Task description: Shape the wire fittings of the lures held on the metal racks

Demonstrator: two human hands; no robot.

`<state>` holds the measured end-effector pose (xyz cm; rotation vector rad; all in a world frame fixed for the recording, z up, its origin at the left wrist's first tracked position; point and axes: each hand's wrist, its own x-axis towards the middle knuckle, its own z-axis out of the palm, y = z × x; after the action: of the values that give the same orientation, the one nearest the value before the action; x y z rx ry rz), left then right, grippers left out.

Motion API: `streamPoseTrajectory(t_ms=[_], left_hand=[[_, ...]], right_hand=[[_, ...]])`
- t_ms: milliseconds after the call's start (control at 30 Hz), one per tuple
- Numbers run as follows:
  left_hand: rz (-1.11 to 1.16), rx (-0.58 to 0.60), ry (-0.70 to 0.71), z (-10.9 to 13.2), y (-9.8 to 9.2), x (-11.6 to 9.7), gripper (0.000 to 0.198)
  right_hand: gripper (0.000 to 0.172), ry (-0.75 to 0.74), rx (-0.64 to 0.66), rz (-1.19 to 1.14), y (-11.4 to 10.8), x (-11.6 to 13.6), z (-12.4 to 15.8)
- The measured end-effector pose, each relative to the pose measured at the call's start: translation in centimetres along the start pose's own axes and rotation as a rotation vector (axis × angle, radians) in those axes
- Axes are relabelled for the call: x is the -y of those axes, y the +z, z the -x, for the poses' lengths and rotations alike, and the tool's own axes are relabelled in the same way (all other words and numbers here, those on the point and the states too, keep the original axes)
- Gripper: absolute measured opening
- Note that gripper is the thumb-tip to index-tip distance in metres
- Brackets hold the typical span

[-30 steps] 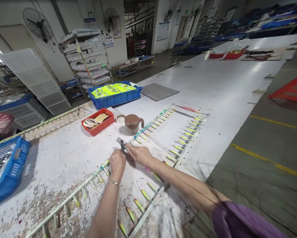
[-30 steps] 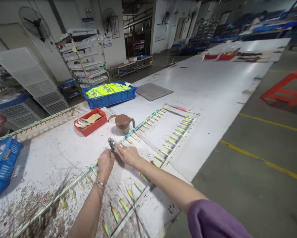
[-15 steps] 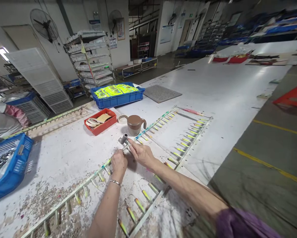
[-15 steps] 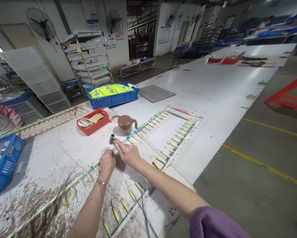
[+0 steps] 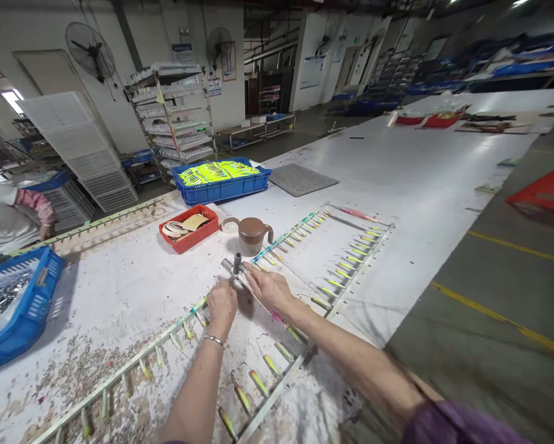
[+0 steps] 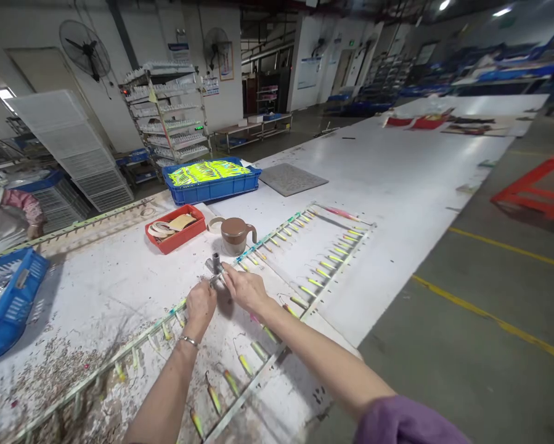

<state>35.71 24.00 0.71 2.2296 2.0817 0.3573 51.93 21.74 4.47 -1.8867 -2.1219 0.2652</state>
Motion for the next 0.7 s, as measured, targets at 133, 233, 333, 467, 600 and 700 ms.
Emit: streamPoseTrajectory(t_ms=[133, 233, 333, 467, 600, 700], left_hand=[[0.02, 0.001, 0.028, 0.1, -0.2, -0.1, 0.022], [0.05, 0.0, 0.08, 0.4, -0.9, 0.4, 0.024], [0.076, 0.04, 0.206, 1.1, -2.7, 1.7, 0.019], [-0.042, 0.183, 0.405, 4.5, -7.5, 5.3, 0.019], [-0.121, 0.24, 0.283, 11.5, -12.1, 11.0, 0.024], [-0.066, 0.151, 0.083, 17.3, -13.7, 16.3, 0.021]], right_hand=[[0.051, -0.001, 0.127, 0.025, -0.7, 0.2, 0.3], [0.049, 0.007, 0.186, 0.013, -1.3, 0.0, 1.6], [0.052, 0.072, 0.049, -0.06, -2.6, -1.1, 4.3], [0.055, 0.157, -0.014, -0.039, -5.3, -3.0, 8.3], [0.054, 0.089, 0.065, 0.032, -6.2, -2.1, 8.8], [0.052, -0.037, 0.107, 0.061, -5.1, 1.6, 6.0]])
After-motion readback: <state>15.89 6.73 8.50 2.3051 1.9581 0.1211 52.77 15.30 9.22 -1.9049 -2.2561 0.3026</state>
